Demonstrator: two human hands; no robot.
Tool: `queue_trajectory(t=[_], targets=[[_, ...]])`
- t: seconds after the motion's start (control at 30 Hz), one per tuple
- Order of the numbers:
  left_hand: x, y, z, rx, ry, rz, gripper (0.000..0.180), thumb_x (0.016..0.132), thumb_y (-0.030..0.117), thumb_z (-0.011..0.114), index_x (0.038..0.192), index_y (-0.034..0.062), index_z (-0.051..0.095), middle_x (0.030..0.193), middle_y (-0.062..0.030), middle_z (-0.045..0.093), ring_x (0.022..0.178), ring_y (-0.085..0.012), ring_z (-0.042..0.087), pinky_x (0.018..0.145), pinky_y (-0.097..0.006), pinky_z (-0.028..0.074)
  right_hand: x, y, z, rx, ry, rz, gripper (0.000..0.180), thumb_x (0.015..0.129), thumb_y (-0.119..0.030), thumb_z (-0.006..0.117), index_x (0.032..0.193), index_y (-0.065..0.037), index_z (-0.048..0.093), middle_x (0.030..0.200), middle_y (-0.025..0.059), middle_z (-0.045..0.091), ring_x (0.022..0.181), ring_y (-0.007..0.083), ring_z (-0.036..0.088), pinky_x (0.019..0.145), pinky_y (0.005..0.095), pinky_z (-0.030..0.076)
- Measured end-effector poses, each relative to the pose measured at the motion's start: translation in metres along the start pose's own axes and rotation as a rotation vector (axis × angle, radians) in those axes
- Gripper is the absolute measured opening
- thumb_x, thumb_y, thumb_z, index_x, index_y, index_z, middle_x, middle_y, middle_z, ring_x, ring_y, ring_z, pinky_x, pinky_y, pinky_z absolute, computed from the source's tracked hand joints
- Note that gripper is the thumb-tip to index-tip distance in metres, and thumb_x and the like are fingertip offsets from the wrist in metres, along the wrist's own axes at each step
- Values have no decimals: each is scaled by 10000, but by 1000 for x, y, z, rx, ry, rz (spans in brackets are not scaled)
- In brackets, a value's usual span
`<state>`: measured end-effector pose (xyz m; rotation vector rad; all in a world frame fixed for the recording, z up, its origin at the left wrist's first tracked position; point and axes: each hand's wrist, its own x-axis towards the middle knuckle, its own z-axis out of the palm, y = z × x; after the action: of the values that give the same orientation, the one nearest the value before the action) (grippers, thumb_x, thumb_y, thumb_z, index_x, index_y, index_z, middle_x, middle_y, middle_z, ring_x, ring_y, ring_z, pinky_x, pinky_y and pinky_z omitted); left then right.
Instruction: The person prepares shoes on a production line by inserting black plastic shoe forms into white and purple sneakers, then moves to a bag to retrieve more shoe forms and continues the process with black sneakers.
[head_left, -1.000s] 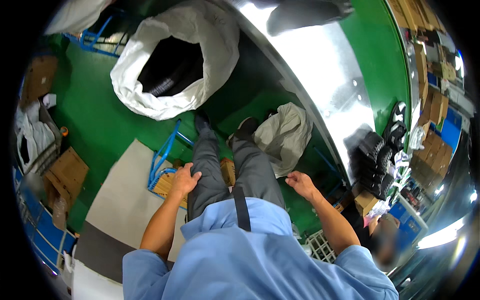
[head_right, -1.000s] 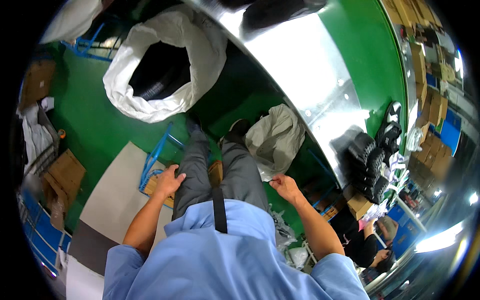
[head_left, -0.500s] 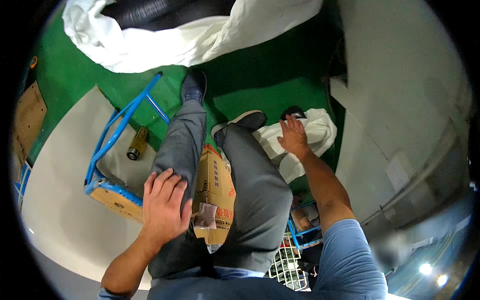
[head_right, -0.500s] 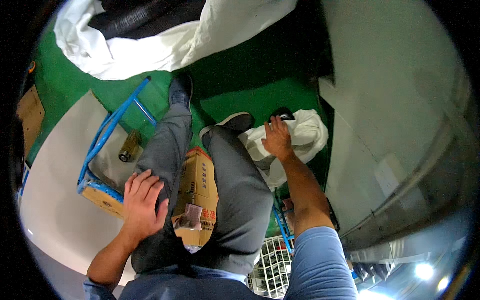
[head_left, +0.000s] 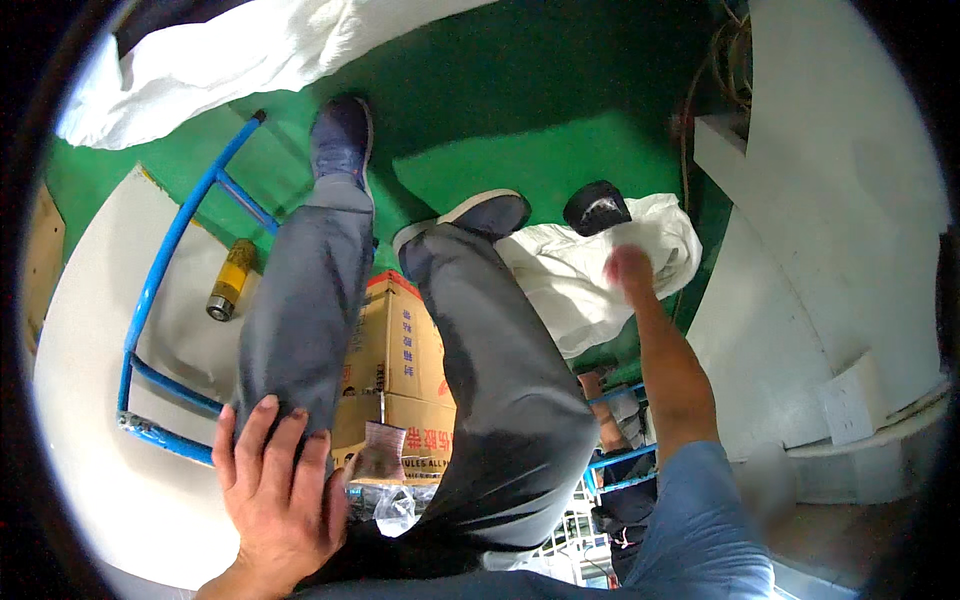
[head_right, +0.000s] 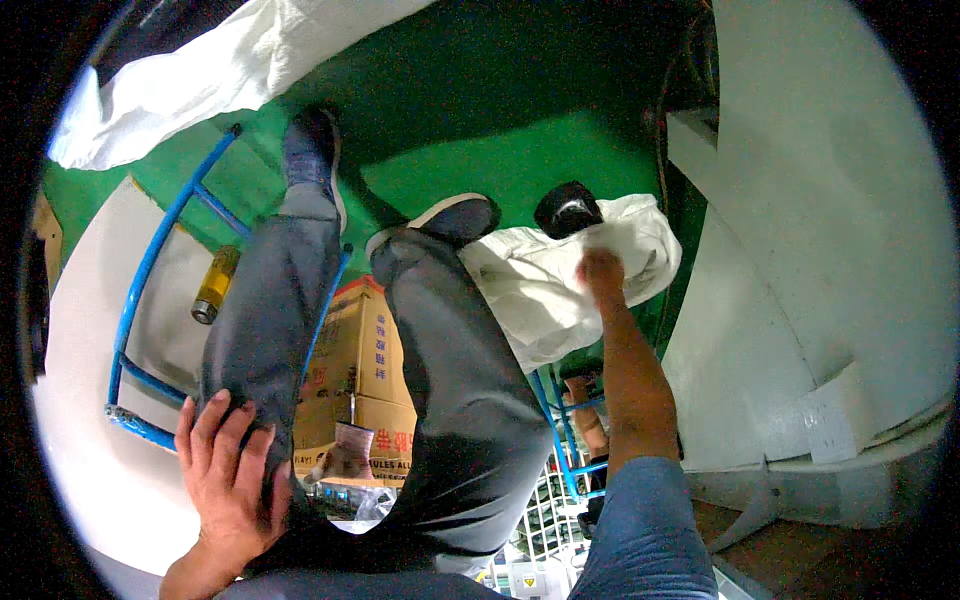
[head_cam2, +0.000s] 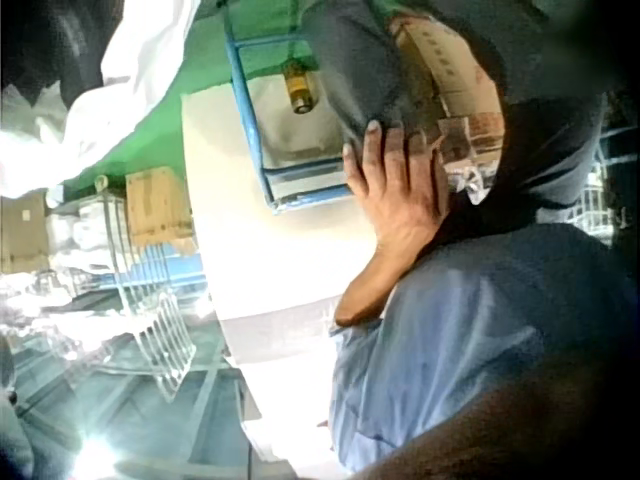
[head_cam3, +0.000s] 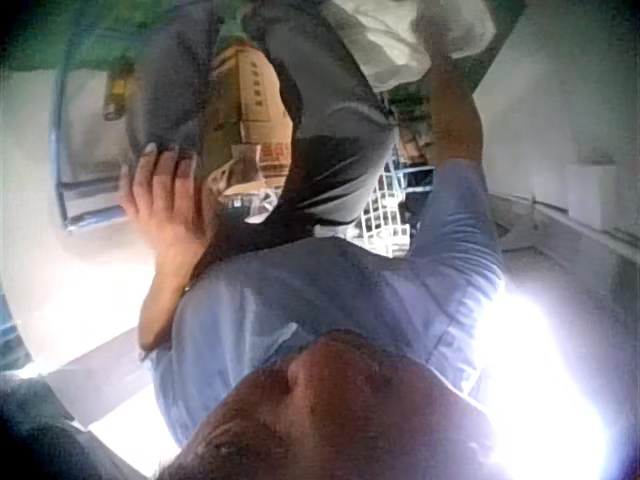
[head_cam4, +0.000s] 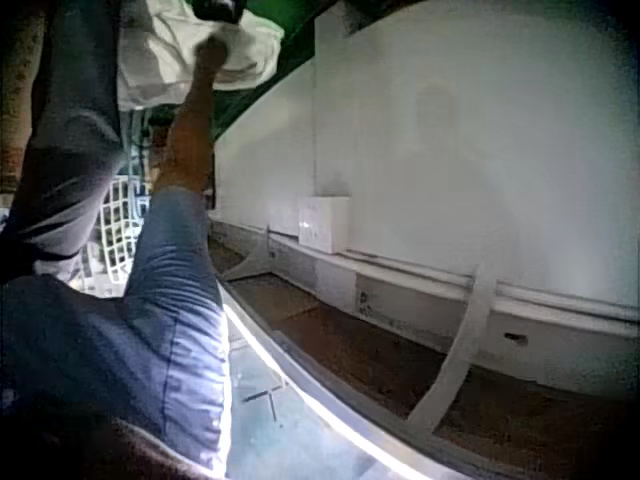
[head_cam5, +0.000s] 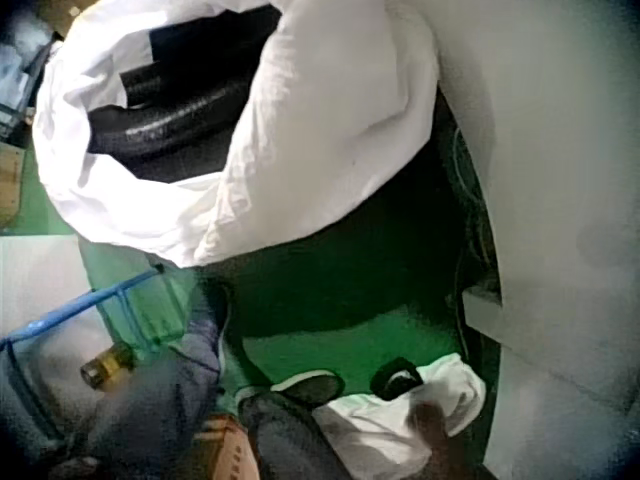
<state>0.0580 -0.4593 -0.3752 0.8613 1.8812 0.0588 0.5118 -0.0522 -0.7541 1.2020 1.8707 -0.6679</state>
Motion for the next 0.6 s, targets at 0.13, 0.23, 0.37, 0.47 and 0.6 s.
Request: queue_trajectory(t=[0.13, 0.23, 0.37, 0.47, 0.6], targets=[[5, 4, 2, -9, -24, -8, 396, 785, 166, 694, 1143, 7, 636, 1290, -221, 583, 1329, -467, 477, 1142, -722, 273, 37, -58, -31, -171, 387, -382, 738, 797, -362, 828, 1371, 2, 540, 1130, 225, 647, 1085, 415, 612, 950, 481, 496], [9, 15, 0, 57, -36, -3, 376, 788, 177, 691, 1116, 0, 647, 1278, -223, 589, 1324, -471, 480, 1144, -722, 269, 65, -68, -30, -80, 1, -398, 1068, 630, -404, 910, 1485, 32, 441, 1344, 276, 595, 1246, 471, 558, 1059, 509, 466], [14, 15, 2, 103, 112, 49, 318, 954, 281, 660, 1166, 45, 677, 1233, -192, 668, 1243, -414, 591, 1085, -603, 414, 91, -66, -13, -54, -184, -194, 1260, 571, -424, 961, 1555, 39, 326, 1455, 301, 534, 1334, 459, 534, 1128, 485, 440], [5, 15, 4, 76, 74, 24, 336, 923, 257, 697, 1201, 72, 666, 1302, -143, 626, 1328, -395, 523, 1145, -654, 326, 87, -105, 3, 197, -289, -63, 1069, 649, -360, 952, 1483, 54, 427, 1374, 255, 611, 1284, 386, 584, 1105, 408, 452], [4, 11, 3, 3, 49, -9, 385, 755, 141, 720, 1104, -6, 651, 1242, -205, 604, 1302, -458, 499, 1134, -706, 292, 71, -160, -12, 452, -521, 10, 659, 749, -290, 856, 1336, -101, 626, 1151, 67, 692, 925, 204, 622, 681, 305, 442]])
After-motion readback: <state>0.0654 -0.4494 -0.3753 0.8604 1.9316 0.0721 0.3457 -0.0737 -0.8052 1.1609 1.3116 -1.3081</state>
